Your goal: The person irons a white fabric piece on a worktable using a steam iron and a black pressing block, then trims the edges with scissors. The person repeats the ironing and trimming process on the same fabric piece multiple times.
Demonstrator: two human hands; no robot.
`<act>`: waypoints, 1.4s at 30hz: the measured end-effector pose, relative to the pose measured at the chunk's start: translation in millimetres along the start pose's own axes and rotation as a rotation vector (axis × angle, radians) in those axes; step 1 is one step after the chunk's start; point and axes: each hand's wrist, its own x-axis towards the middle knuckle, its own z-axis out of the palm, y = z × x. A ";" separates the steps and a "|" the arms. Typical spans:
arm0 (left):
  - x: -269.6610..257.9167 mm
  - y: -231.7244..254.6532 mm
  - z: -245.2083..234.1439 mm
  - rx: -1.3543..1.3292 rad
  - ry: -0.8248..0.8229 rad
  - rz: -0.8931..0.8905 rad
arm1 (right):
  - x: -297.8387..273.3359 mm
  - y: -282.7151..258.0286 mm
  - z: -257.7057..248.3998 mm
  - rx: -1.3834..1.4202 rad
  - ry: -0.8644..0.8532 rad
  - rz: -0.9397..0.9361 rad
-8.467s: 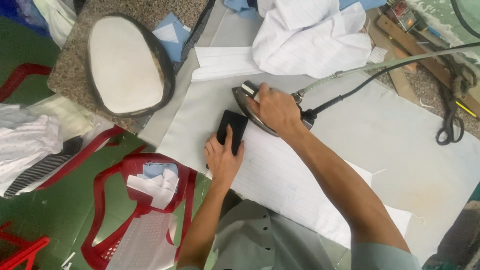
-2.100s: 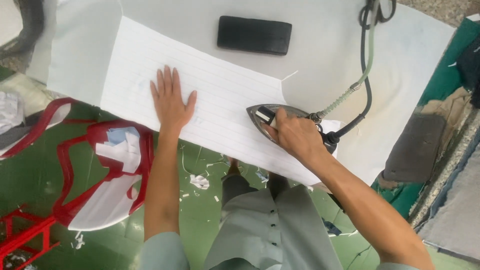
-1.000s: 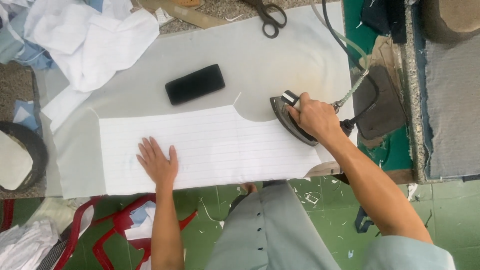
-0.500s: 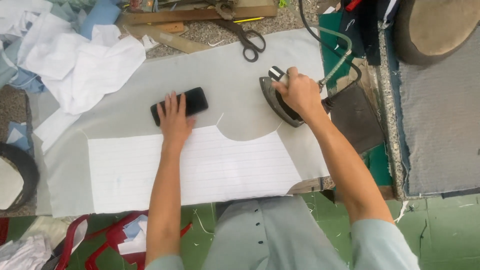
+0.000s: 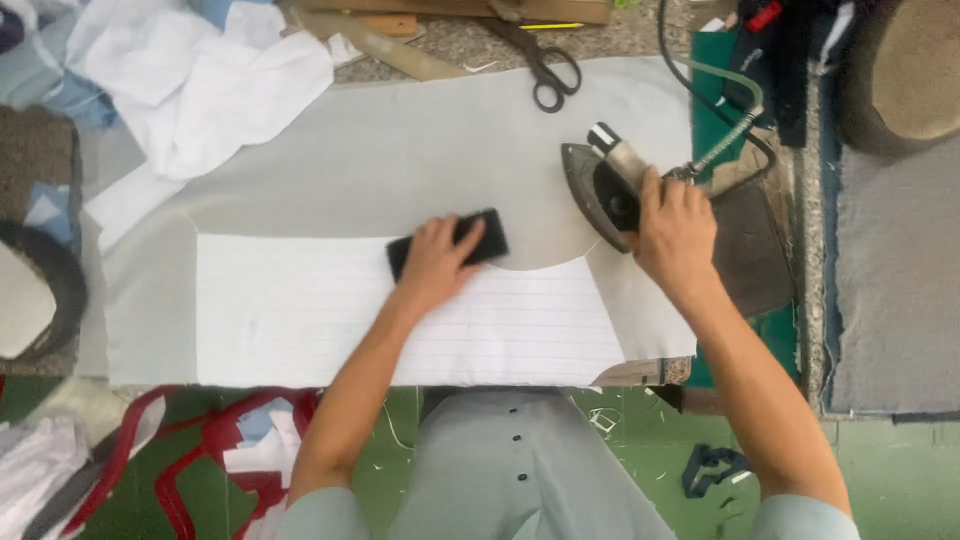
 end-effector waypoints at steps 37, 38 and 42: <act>-222.2 -181.8 -60.2 0.002 0.344 -0.864 | 151.8 -352.9 -123.4 0.686 -0.748 0.091; -221.4 -181.6 -60.9 0.001 0.351 -0.850 | 146.8 -343.1 -119.1 0.657 -0.732 0.126; -216.7 -179.4 -63.4 0.026 0.312 -0.735 | 118.1 -305.2 -105.3 0.624 -0.704 0.228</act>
